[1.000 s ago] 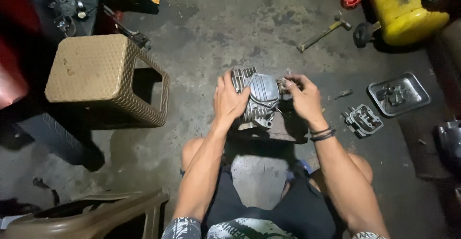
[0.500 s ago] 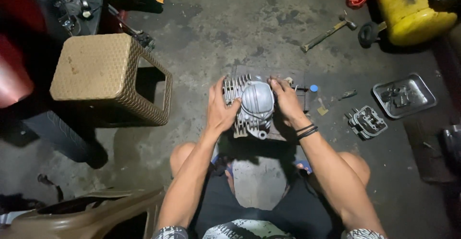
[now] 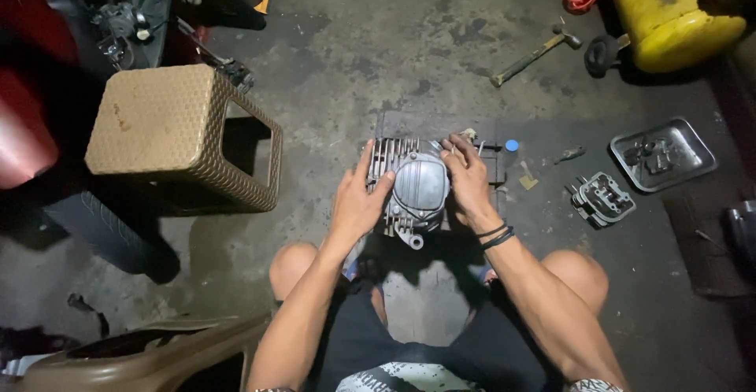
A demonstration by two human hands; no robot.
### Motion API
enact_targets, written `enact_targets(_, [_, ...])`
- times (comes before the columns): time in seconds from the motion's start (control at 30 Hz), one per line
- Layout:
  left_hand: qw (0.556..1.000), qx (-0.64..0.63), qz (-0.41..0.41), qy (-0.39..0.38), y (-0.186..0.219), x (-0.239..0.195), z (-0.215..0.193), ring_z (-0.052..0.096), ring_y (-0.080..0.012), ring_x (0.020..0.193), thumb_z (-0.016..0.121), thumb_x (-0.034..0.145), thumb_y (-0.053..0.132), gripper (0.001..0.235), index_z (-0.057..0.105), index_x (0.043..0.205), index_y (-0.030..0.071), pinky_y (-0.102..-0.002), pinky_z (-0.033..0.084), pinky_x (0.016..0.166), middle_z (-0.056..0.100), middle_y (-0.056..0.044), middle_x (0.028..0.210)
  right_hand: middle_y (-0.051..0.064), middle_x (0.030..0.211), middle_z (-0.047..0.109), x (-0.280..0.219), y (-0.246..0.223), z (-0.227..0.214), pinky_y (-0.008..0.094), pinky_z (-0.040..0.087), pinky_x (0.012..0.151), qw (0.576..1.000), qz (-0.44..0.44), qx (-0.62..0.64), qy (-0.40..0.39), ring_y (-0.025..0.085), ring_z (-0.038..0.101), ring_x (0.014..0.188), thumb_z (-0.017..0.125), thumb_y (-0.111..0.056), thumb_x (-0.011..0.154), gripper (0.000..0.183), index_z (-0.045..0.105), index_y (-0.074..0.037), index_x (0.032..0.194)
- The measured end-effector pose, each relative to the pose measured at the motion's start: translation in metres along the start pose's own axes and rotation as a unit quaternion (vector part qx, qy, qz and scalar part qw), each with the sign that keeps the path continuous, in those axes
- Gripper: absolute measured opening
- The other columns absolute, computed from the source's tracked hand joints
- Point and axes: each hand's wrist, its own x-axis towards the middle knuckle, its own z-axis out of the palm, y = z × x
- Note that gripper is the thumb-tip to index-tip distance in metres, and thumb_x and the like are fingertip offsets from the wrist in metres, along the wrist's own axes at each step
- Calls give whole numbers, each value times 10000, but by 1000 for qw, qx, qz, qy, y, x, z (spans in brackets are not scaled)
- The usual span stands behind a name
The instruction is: The person sits on the floor and works on a metallic engine cylinder head, using a wrench to tighten bolts on the component. They rotate the part to access different sides and continue tightening the fasteners.
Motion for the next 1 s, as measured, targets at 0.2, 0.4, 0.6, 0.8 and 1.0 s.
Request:
enact_targets(0.2, [992,-57,70,83,-36,5,25,525,-538,1260,614,960,418,672,392,1580,279,-570,404,1073,589,-322,1358,163,1419,642,-5,17,-12,410,594,963,995,-87,-38,-27,321,600,1324,718,-139,945,562,537,-44,1469])
enact_targets(0.4, [953,-127,200,188,-40,2,34,637,-490,1075,704,926,223,662,474,1546,206,-516,510,919,640,-297,1128,196,1469,598,-8,-1,-13,412,550,985,966,-257,-24,-10,317,546,1380,733,-208,939,632,483,-49,1498])
enact_targets(0.6, [932,-136,279,186,-62,17,54,627,-454,1192,764,864,108,654,555,1483,127,-493,516,984,654,-256,1264,269,1464,559,10,14,-6,504,498,1090,934,-356,4,27,416,515,1391,667,-246,1006,574,475,-5,1490])
enact_targets(0.8, [937,-156,244,195,-70,11,61,603,-468,1224,746,868,79,665,525,1495,87,-514,510,986,639,-289,1299,235,1468,577,9,9,0,484,494,1084,938,-345,-31,-4,400,544,1368,653,-179,1006,535,485,-39,1494])
enact_targets(1.0, [945,-166,165,231,-83,7,54,587,-521,1195,729,861,74,671,512,1497,78,-550,517,934,614,-323,1277,189,1467,595,1,3,15,415,528,1040,950,-305,-62,-8,334,588,1329,708,-80,955,598,471,-66,1504])
